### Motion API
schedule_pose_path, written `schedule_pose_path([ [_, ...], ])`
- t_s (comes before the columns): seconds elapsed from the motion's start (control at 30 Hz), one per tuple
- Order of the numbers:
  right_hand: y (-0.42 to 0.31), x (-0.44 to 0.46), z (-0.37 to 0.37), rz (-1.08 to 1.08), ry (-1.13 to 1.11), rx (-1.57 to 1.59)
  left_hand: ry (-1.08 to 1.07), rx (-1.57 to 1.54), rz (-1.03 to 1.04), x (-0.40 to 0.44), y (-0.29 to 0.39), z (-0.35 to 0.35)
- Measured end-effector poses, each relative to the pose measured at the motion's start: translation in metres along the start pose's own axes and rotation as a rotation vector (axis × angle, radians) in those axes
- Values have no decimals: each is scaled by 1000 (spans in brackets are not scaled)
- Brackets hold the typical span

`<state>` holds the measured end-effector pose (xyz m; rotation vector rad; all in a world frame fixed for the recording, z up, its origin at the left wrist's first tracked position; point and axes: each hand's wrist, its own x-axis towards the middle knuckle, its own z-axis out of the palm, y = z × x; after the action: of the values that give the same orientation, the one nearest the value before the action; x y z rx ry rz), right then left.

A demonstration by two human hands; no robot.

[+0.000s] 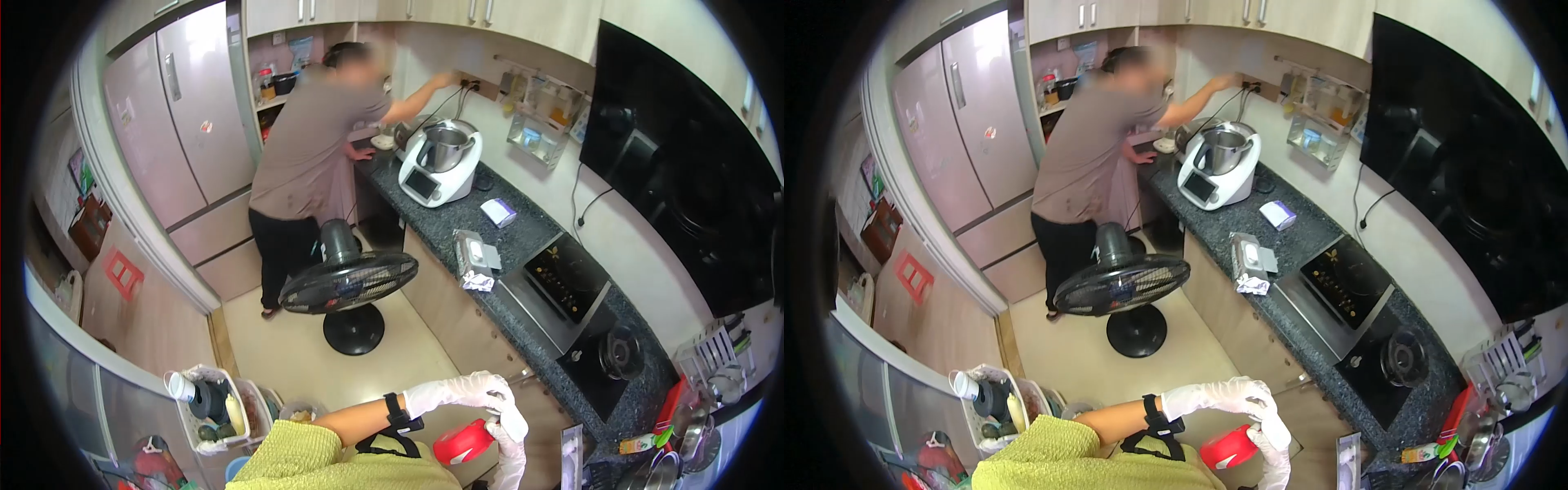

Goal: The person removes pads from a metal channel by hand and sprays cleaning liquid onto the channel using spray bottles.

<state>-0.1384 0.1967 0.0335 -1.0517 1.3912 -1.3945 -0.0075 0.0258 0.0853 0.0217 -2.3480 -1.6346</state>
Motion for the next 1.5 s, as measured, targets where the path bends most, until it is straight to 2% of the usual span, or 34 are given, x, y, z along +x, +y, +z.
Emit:
schedule_pose_path([
  [0.2, -21, -3, 8, -30, 49, 116, -40, 21, 4, 6, 18, -4],
  [0.23, -23, -3, 7, -59, 35, 89, -110, -23, -60, 10, 14, -4],
  [0.3, -23, -8, 3, -112, 21, 35, -110, 32, -37, 16, 6, -2],
  [0.37, -3, -18, -7, -37, 67, -5, -127, 49, -9, 24, 9, 1],
  [0.47, -22, -27, -5, -9, 148, 57, -174, 39, -38, 39, 6, 8],
  [0.57, -33, -36, -12, 28, 209, 120, -215, 45, 54, 59, 10, 14],
  [0.67, -30, -46, -26, -20, 265, 10, -311, 47, 40, 82, 22, 24],
  [0.87, -26, -77, -32, -107, 533, 49, -480, -15, 150, 112, 32, 58],
  [0.97, -5, -97, -42, -206, 593, -180, -533, -8, 208, 120, 34, 80],
  [1.17, -7, -129, -54, -358, 751, -598, -629, -91, 272, 132, 40, 118],
  [1.27, -5, -139, -54, -389, 807, -655, -646, -89, 277, 133, 39, 133],
  [1.37, 9, -145, -53, -323, 800, -363, -664, -84, 282, 134, 41, 145],
  [1.5, 28, -160, -51, -169, 835, -139, -672, -74, 233, 134, 31, 164],
])
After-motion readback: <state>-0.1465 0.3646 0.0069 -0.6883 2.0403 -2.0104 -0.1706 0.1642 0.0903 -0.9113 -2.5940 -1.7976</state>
